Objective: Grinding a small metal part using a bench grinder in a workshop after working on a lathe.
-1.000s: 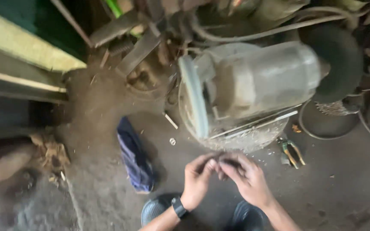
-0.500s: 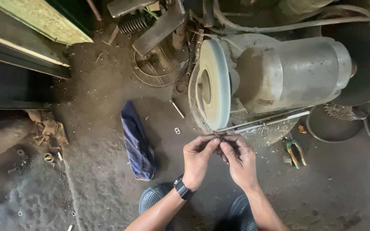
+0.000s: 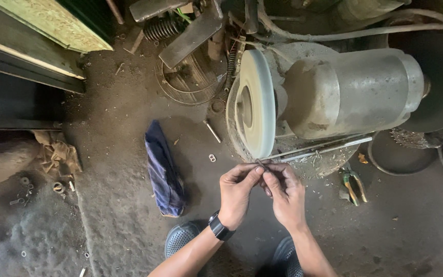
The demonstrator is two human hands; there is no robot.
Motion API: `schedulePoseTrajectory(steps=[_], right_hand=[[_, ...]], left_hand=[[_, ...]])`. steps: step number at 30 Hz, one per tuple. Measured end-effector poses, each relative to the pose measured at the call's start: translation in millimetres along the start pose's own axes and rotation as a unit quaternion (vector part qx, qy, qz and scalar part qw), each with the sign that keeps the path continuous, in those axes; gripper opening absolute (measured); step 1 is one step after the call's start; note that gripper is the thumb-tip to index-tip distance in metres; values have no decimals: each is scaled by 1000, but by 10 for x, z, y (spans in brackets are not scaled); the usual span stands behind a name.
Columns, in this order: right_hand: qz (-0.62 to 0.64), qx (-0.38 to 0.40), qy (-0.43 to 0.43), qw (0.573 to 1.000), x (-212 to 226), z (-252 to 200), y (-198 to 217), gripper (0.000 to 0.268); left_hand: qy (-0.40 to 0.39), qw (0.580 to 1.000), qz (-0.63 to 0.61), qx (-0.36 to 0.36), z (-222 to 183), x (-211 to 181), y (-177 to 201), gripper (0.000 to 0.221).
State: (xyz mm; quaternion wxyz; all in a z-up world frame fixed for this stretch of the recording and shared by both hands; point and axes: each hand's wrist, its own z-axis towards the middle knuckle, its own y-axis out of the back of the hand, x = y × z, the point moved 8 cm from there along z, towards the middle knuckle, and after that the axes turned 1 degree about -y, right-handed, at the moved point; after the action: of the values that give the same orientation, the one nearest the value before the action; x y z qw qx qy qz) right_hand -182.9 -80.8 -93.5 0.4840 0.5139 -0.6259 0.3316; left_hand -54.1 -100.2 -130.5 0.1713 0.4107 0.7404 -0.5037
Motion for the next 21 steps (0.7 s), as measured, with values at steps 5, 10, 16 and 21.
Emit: schedulePoseTrajectory(steps=[5, 10, 16, 21], right_hand=[[19, 10, 0, 1000, -57, -10, -13, 18], [20, -3, -6, 1000, -20, -18, -24, 17], [9, -12, -9, 1000, -18, -25, -22, 17], [21, -15, -1, 1000, 18, -30, -40, 16]], left_hand=[[11, 1000, 2, -4, -6, -77, -34, 14], [11, 1000, -4, -7, -15, -67, -21, 15], [15, 1000, -3, -18, -11, -48, 4, 15], [19, 999, 10, -26, -4, -33, 22, 16]])
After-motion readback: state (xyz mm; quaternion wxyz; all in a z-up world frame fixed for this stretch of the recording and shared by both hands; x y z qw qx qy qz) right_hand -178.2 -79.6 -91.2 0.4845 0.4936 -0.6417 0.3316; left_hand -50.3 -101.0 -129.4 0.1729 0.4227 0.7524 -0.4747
